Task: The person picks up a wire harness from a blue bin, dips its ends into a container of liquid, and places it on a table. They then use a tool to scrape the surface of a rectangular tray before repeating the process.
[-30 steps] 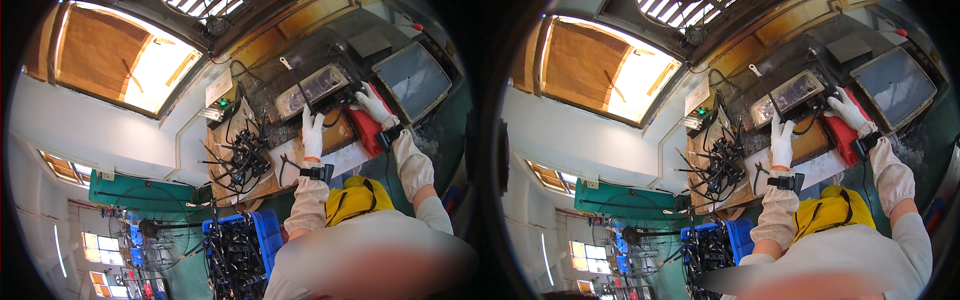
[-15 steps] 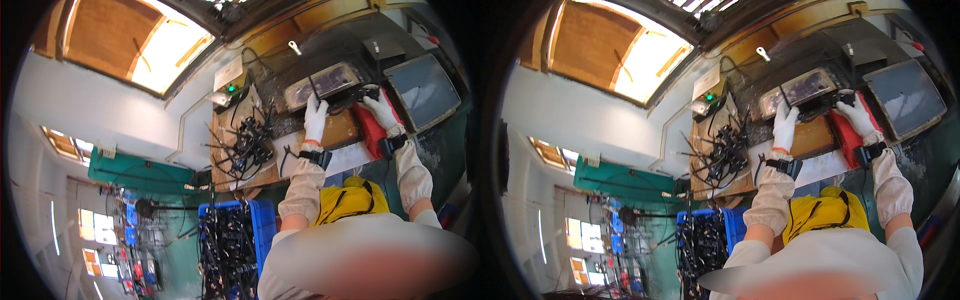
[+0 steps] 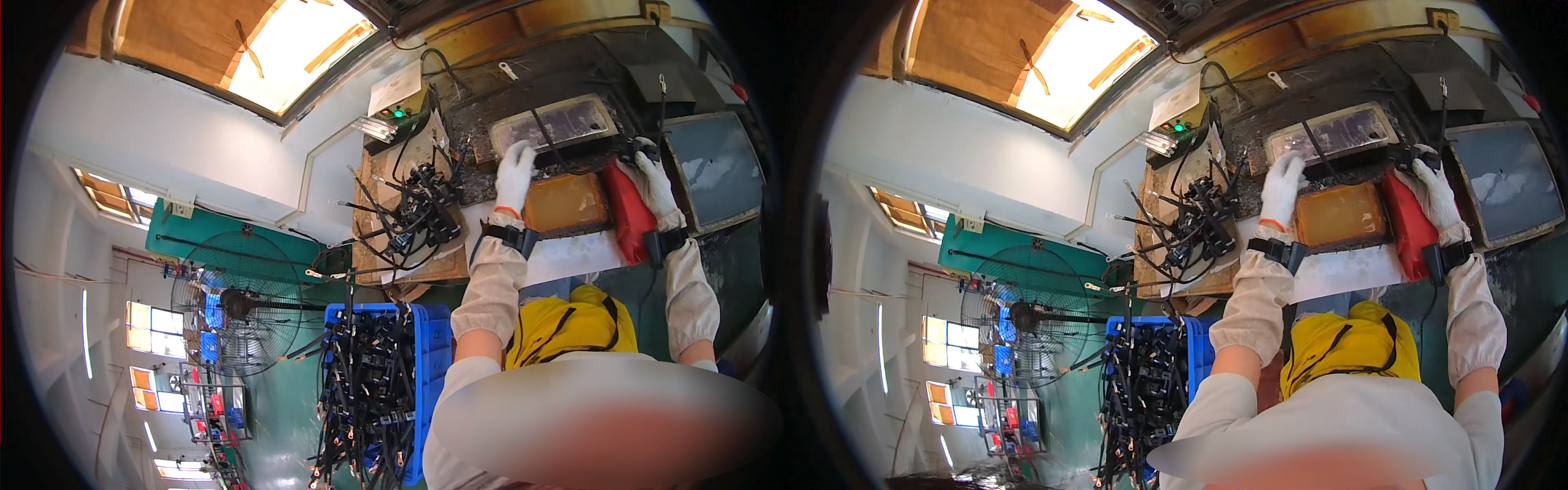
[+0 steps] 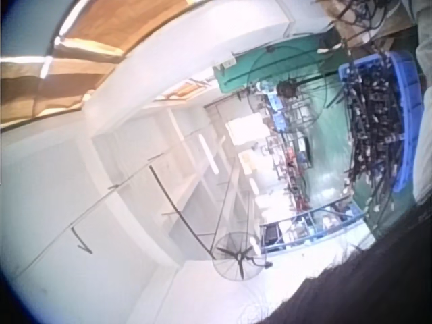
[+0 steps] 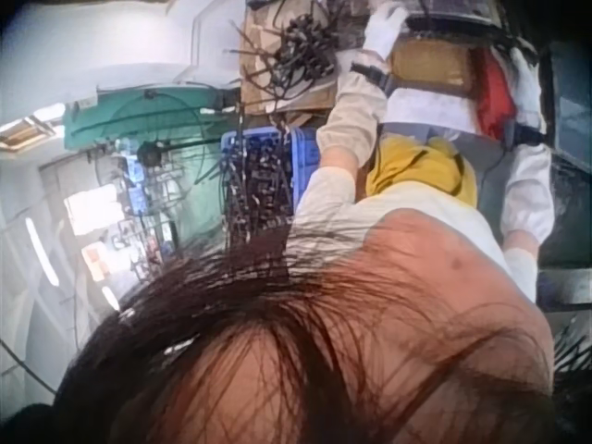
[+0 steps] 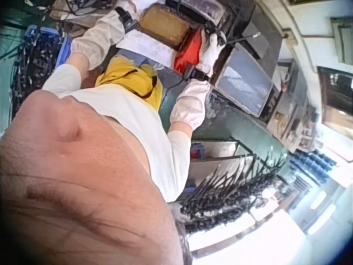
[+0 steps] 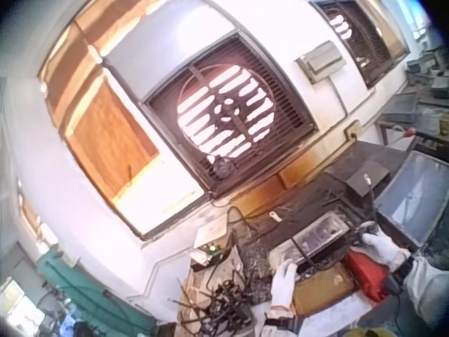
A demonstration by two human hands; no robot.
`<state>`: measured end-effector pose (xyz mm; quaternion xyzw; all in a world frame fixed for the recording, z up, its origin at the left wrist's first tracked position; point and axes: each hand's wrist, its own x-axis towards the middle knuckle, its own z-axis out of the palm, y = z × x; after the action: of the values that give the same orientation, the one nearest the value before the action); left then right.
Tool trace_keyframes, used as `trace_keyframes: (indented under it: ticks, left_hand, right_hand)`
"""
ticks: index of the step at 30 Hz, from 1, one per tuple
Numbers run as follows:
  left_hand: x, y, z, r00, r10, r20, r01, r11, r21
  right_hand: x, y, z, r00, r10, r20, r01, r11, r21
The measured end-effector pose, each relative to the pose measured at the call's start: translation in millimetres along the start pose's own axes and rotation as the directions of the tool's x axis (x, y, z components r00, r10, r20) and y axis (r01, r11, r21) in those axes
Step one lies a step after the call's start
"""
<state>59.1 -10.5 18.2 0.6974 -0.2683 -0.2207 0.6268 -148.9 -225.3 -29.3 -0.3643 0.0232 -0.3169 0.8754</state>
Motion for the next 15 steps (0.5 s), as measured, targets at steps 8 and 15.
trace_keyframes:
  ticks: [8, 15]
  left_hand:
    - [64, -78, -112, 0.809, 0.083, -0.582, 0.207, 0.886, 0.414]
    - [72, -88, -124, 0.834, -0.074, -0.546, 0.405, 0.754, 0.518]
  right_hand:
    - [-3, -13, 40, 0.999, 0.015, 0.029, -0.015, 1.0, 0.01]
    - [-12, -8, 2, 0.999, 0.013, -0.036, -0.014, 1.0, -0.019]
